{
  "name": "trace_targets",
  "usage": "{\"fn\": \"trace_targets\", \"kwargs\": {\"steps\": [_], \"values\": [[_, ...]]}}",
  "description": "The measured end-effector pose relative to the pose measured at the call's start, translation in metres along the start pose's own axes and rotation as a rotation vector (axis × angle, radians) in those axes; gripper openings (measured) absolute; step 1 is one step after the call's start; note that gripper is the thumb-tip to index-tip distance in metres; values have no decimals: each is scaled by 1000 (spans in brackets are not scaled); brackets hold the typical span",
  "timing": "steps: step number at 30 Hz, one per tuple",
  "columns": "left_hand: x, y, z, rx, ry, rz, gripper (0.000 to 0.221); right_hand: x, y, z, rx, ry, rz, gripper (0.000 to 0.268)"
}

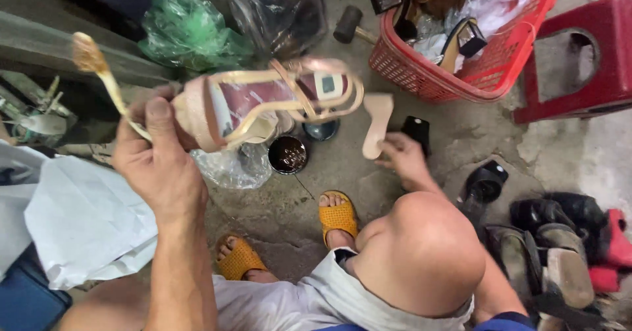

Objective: Applying adhesive to the straps and sole of a sandal for repair using a small applicator tool.

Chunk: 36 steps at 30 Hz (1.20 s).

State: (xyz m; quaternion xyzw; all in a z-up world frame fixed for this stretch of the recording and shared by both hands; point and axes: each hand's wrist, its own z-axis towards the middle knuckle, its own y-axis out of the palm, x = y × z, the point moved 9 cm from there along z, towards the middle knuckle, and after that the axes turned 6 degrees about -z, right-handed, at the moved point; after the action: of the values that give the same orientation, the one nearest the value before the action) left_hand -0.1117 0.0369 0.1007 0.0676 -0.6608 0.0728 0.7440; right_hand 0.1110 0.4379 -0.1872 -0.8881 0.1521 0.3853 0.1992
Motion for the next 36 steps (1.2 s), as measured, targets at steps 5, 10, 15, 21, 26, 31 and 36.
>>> {"fn": "trace_targets", "kwargs": {"steps": [5,10,15,21,26,31,36], "values": [[-18,1,1,25,-73,-14,13,16,23,8,-39,-101,-762,60],[1,37,13,-182,-215,-24,14,-168,15,-31,-92,-434,-432,38],[57,97,22,-499,-180,-66,13,-338,44,-142,-479,-386,124,58],[118,144,14,-735,-105,15,20,-329,84,-236,-722,58,-83,88],[123,114,10,-624,-135,113,30,-285,102,-231,-917,-17,272,95],[113,21,0,-186,-132,728,31,-285,98,-206,-812,-56,652,84],[63,4,-54,-206,-312,240,23,-280,84,-188,-585,55,531,99]]}}
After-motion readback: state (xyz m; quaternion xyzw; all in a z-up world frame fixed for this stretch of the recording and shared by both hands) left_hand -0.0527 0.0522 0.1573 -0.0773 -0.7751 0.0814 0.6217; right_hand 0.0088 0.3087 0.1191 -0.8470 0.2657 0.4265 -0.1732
